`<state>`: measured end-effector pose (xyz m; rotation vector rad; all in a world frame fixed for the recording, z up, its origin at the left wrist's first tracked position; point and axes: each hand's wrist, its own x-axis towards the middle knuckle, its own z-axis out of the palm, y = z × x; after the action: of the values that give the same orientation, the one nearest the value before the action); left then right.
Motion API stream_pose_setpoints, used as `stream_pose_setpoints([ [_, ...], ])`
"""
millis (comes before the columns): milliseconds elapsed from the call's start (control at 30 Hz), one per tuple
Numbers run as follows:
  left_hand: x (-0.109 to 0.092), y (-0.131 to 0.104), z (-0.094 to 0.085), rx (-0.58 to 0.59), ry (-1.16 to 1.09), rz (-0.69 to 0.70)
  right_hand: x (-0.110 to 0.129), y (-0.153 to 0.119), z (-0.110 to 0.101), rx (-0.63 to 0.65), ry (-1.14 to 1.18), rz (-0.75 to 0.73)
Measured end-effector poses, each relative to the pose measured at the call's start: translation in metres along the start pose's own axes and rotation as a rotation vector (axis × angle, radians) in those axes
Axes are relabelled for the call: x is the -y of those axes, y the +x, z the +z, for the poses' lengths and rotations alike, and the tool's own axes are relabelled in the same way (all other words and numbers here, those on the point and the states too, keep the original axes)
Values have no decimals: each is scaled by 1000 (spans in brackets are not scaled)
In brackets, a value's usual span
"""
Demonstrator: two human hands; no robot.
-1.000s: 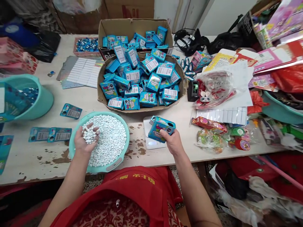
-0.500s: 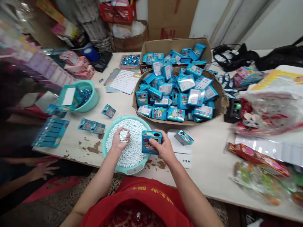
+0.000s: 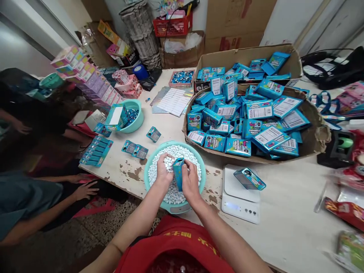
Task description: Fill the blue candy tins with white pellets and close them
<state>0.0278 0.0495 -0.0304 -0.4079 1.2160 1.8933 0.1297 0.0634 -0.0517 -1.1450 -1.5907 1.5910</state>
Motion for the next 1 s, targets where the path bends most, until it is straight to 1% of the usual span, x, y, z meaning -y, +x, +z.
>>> stream_pose_setpoints([
  [67,0,-4,3,-3,-26,7,7,-5,-1,2,-19,-6],
  [133,-2,-10,5,36,-21,-17,12,-5,-9,31,-16,47],
  [233,-11,-19,6,133,-29,-90,15,3,-28,108,62,125],
  [300,-21,-26,7,175,-44,-122,16,7,-42,142,77,121],
  [333,-25,-29,7,194,-48,-112,17,8,-46,151,50,94],
  [400,-32,-35,11,231,-41,-35,20,7,-50,163,-50,-3],
  [467,-33,-39,15,261,-19,83,24,4,-46,162,-143,-126],
  [567,-26,-40,21,230,44,241,27,0,-37,168,-196,-230],
  [667,-17,-37,22,196,99,343,28,0,-33,172,-242,-257],
  [800,-11,-33,22,166,162,426,29,1,-35,181,-293,-289],
  [900,-11,-32,24,157,190,455,30,2,-34,188,-296,-303],
  [1000,-13,-32,27,172,210,461,32,5,-33,190,-269,-261],
])
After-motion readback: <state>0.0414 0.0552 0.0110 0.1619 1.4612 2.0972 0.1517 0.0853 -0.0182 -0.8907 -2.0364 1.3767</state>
